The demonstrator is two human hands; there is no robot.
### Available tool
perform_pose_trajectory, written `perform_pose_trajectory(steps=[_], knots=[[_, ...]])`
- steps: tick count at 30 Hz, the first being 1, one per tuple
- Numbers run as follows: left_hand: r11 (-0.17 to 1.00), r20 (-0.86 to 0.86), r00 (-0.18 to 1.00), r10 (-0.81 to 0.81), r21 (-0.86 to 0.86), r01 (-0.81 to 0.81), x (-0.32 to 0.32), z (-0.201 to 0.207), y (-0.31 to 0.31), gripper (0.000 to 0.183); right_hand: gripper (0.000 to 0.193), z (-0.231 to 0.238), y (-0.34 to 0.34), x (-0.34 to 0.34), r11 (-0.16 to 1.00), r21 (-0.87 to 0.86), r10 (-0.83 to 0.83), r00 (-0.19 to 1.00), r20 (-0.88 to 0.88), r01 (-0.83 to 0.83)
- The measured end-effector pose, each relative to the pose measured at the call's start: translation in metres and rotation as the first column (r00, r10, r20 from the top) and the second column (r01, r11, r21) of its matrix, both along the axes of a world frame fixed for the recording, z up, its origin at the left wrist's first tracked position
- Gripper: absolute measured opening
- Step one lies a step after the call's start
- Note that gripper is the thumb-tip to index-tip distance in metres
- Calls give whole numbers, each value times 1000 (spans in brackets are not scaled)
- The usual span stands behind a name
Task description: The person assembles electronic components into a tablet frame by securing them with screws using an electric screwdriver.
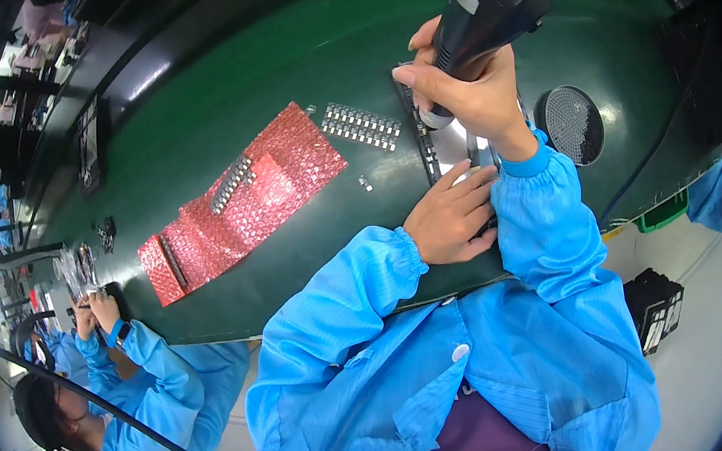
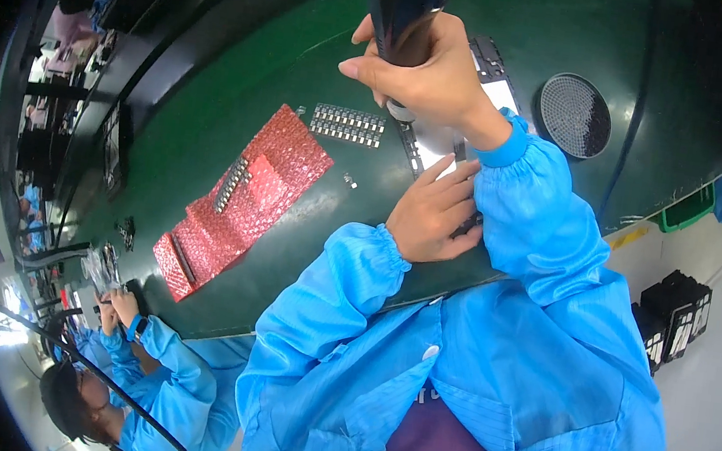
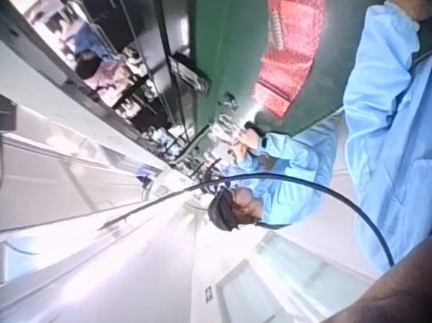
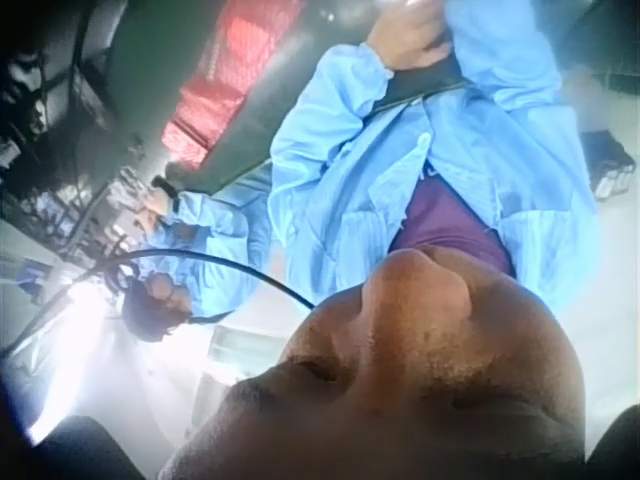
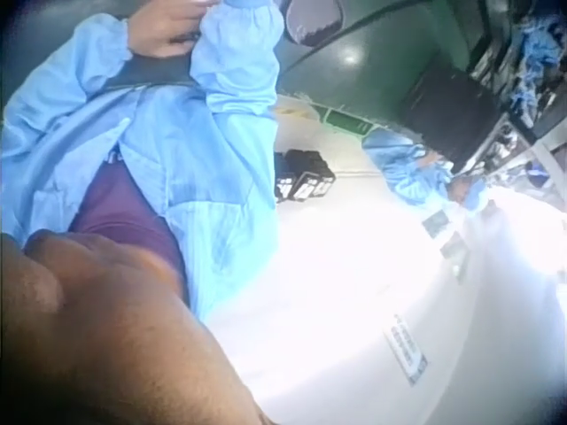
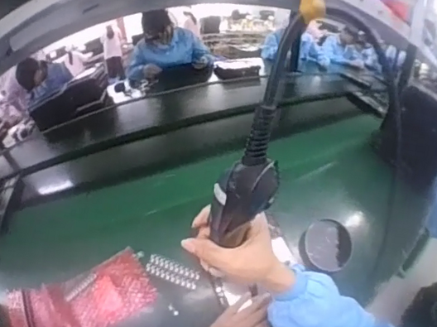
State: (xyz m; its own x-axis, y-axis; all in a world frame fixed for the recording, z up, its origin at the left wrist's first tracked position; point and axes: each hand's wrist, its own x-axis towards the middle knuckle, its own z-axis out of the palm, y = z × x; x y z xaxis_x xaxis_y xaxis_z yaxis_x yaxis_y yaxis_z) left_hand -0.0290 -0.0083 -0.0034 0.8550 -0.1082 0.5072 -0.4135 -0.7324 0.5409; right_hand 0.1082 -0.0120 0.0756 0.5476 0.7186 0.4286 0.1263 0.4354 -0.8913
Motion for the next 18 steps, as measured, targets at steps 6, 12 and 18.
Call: perform_pose_trajectory(steps=[6, 12, 18], knots=[[1000, 11, 1000, -1, -18, 1, 0, -4, 1, 26, 23, -7, 9, -1, 999, -34, 12, 1000, -11, -12], [1000, 10, 1000, -3, -15, 4, 1, -4, 2, 25, 24, -10, 10, 1, 999, -42, -3, 1000, 16, 4], [1000, 10, 1000, -2, -26, 3, 2, -2, 2, 24, 23, -12, 10, 0, 1000, -28, 10, 1000, -17, -11]])
